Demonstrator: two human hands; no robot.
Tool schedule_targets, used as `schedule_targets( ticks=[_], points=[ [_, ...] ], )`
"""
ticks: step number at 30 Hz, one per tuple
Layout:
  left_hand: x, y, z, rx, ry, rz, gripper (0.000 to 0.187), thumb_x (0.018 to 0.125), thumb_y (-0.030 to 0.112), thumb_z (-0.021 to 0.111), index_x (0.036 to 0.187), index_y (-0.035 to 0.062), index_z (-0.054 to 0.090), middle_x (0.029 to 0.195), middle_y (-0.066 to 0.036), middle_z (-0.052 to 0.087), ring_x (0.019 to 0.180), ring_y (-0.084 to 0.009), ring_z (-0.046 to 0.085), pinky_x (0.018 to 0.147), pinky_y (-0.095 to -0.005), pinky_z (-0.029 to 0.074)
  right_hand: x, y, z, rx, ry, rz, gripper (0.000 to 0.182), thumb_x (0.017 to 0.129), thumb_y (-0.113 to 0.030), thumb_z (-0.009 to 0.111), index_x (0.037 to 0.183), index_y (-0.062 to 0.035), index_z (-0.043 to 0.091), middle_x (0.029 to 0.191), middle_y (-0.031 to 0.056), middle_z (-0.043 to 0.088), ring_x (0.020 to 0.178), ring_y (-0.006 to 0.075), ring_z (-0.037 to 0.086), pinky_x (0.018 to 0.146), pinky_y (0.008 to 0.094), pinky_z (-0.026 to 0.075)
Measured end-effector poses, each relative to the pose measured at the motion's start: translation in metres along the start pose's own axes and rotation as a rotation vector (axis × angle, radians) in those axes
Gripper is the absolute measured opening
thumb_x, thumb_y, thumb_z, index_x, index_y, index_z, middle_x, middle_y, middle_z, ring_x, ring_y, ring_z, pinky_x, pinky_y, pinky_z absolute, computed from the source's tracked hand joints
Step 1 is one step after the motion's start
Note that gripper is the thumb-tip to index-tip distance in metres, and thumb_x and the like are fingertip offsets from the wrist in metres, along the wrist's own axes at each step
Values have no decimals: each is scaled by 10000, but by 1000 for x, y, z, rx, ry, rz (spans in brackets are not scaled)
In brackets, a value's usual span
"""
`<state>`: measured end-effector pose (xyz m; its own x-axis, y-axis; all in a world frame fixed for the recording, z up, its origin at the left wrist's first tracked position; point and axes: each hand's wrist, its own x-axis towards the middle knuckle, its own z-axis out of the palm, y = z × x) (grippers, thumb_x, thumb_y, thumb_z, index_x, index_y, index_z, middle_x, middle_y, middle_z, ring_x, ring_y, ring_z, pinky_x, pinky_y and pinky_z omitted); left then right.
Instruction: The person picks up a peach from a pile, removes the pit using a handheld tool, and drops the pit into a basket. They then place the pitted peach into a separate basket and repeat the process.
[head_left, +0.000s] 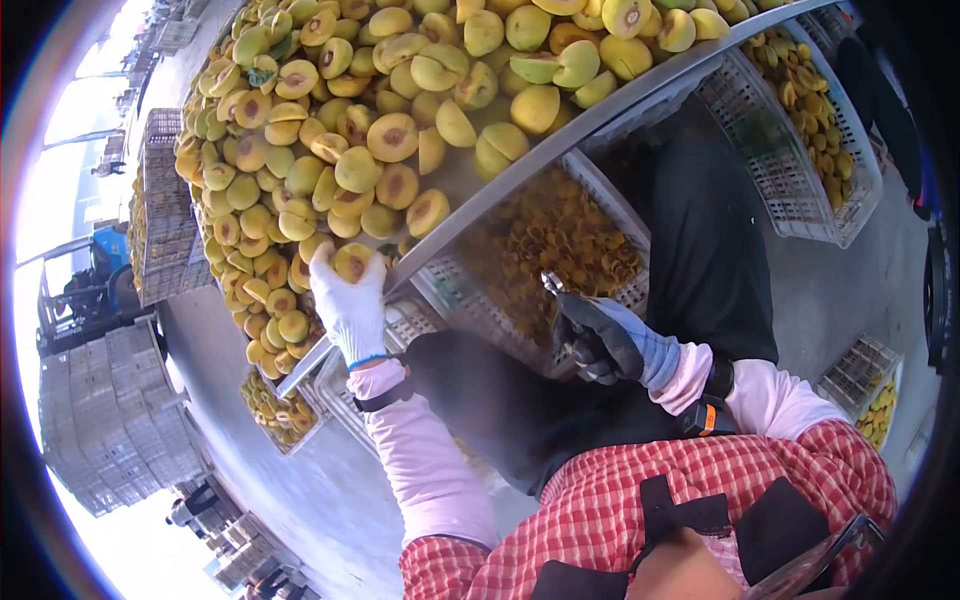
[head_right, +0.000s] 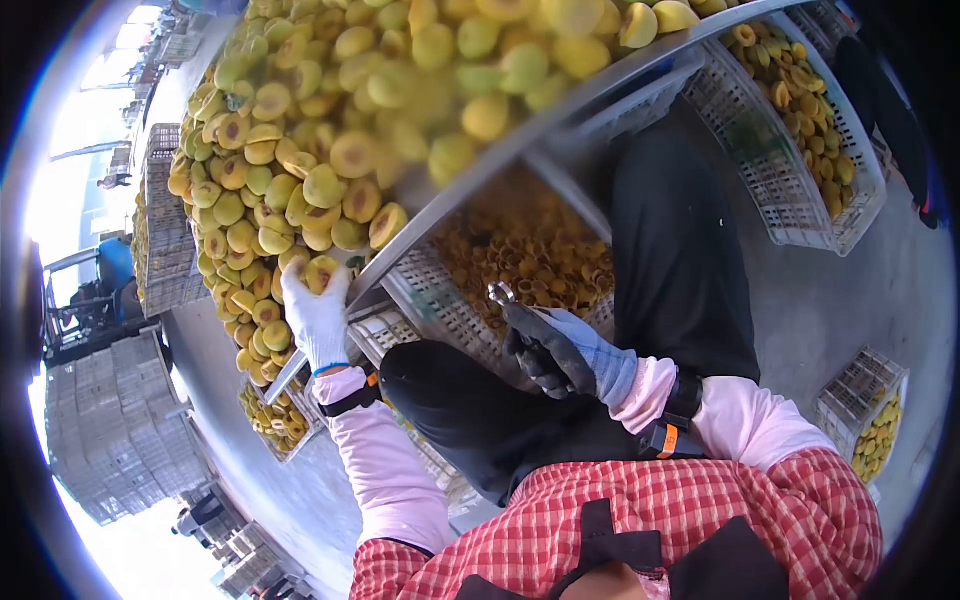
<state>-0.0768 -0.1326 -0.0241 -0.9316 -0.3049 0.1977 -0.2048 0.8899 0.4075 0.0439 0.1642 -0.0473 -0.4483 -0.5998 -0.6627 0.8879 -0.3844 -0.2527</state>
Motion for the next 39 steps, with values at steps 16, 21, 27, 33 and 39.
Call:
schedule_targets(
  ticks=[16, 21, 27, 33, 39],
  points=[
    [-170, 96, 8, -1219, -521, -562, 427, 1006, 357, 502, 1216, -6, 580, 1106, -80, 602, 1001, -173, 588, 878, -297, 479, 14, 9, 12, -409, 92, -735, 264, 921, -249, 673, 1036, -24, 595, 757, 51, 621, 672, 163, 592, 633, 312, 473],
    [-187, 99, 15, -1392, -240, -798, 400, 1002, 395, 509, 1106, 18, 594, 1032, -82, 615, 935, -172, 589, 803, -318, 490, -15, 16, 17, -1055, 163, -796, 272, 939, -285, 618, 1005, -25, 579, 766, 201, 617, 699, 378, 609, 618, 408, 463],
    [-194, 114, 18, -1387, -120, -581, 463, 1024, 408, 448, 1133, -12, 607, 1016, -92, 620, 903, -168, 567, 848, -307, 458, -17, 38, 12, -1209, 207, -972, 266, 952, -270, 578, 1038, -18, 575, 813, 234, 630, 780, 411, 630, 651, 450, 477],
    [-199, 101, 28, -1320, -172, -380, 477, 1032, 410, 421, 1131, -14, 615, 973, -84, 636, 847, -135, 566, 767, -264, 447, -15, 41, 8, -907, 40, -861, 318, 985, -340, 538, 992, -25, 586, 705, 143, 621, 565, 285, 606, 497, 359, 456],
    [-181, 103, 0, -1197, -566, -227, 467, 1045, 386, 382, 1114, -15, 612, 964, -73, 645, 818, -121, 572, 748, -249, 450, -20, 42, -11, 351, -710, 245, 453, 1003, -498, 436, 882, -73, 539, 567, 3, 442, 376, 67, 385, 303, 210, 310]
  ],
)
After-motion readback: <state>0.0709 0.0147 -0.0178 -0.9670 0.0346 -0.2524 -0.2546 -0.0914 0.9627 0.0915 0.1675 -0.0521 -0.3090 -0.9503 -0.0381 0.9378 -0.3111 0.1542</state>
